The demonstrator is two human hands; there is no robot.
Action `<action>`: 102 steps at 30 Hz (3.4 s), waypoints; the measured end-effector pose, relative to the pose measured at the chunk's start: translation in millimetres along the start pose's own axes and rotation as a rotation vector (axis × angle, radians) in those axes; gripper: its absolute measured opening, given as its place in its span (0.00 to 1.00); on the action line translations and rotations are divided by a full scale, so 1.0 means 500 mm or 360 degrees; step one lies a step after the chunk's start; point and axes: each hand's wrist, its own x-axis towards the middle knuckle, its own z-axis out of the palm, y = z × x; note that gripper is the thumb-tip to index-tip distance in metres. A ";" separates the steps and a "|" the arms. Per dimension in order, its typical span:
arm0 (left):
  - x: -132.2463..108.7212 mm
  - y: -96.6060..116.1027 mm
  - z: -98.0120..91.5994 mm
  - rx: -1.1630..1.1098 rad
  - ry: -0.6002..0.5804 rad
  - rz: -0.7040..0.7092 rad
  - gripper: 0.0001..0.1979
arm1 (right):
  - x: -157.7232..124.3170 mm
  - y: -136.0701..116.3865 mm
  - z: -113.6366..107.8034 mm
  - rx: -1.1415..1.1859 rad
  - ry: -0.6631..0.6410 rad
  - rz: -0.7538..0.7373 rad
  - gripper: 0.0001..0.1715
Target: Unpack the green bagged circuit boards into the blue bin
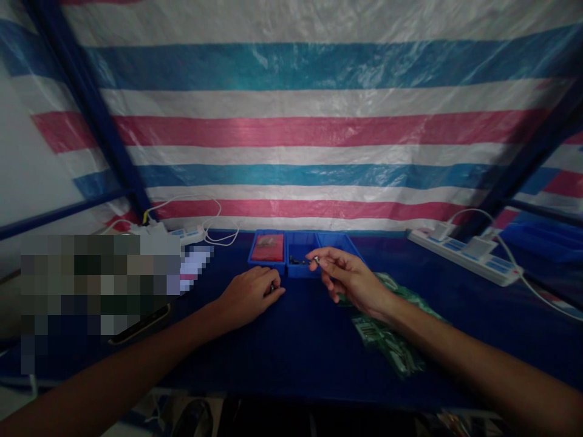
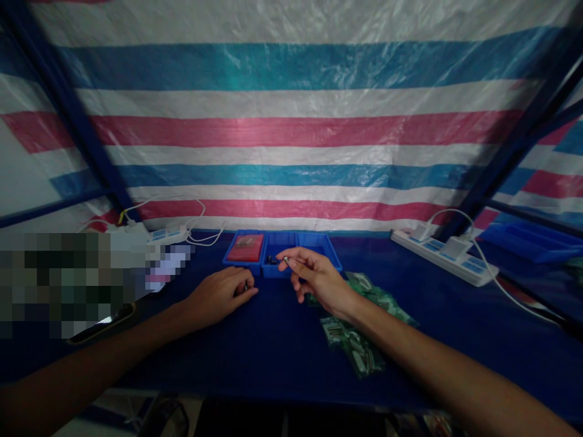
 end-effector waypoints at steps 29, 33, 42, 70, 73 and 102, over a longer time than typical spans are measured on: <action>0.000 0.009 -0.007 0.0027 -0.0035 0.0052 0.07 | -0.001 -0.004 -0.003 -0.0350 0.0176 -0.0175 0.16; -0.001 0.008 -0.006 0.0010 -0.0031 0.0102 0.06 | -0.005 0.001 -0.010 -0.0842 0.0273 -0.0301 0.14; -0.007 0.008 -0.008 -0.0008 -0.0027 0.0129 0.06 | -0.001 0.008 -0.025 -0.1440 0.0336 -0.0536 0.08; -0.005 0.006 -0.006 0.0018 -0.0029 0.0128 0.05 | -0.001 0.013 -0.037 -0.2065 0.0357 -0.0725 0.14; -0.006 0.007 -0.007 0.0001 -0.0018 0.0108 0.05 | -0.002 0.014 -0.036 -0.2153 0.0337 -0.0724 0.15; -0.010 0.026 -0.024 0.0610 -0.0043 -0.0154 0.14 | -0.021 0.013 -0.002 -0.1886 -0.0682 -0.0706 0.19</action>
